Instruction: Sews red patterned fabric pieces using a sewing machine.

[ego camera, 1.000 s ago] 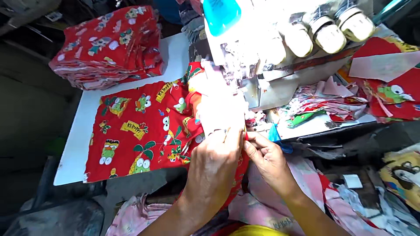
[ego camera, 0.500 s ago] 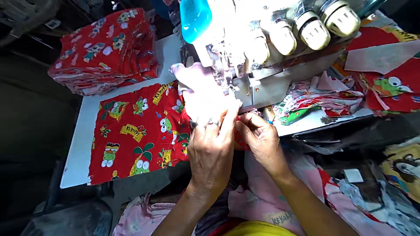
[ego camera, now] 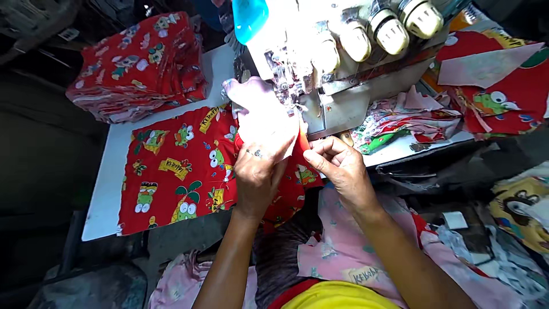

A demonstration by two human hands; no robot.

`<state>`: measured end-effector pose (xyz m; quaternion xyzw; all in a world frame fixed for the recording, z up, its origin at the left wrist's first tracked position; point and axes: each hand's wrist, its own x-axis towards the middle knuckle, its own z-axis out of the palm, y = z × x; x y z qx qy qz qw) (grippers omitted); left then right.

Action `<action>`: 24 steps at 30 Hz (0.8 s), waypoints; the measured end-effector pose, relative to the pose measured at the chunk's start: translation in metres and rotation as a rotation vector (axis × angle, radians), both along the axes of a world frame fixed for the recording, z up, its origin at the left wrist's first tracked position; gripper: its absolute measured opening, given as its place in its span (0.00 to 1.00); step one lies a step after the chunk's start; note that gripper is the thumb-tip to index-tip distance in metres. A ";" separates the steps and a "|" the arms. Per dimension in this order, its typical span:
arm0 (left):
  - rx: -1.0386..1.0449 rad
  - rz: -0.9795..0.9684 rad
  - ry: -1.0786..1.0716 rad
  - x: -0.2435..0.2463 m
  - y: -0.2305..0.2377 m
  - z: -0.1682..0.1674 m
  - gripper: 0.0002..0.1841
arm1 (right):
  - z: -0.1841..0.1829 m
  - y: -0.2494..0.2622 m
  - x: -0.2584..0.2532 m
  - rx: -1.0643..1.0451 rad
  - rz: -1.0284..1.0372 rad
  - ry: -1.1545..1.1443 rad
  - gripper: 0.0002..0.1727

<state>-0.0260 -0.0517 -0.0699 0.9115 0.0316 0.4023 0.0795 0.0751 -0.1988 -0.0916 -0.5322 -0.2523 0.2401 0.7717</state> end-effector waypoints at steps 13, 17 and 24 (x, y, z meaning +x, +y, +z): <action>-0.136 0.036 0.063 0.002 -0.002 0.009 0.16 | 0.004 -0.003 0.002 -0.002 0.090 -0.008 0.07; -0.184 0.032 0.090 -0.002 -0.005 0.014 0.17 | 0.004 -0.006 0.002 0.068 0.089 0.009 0.07; -0.216 -0.004 0.146 -0.012 -0.004 0.025 0.17 | 0.003 -0.009 0.001 -0.018 0.077 -0.057 0.05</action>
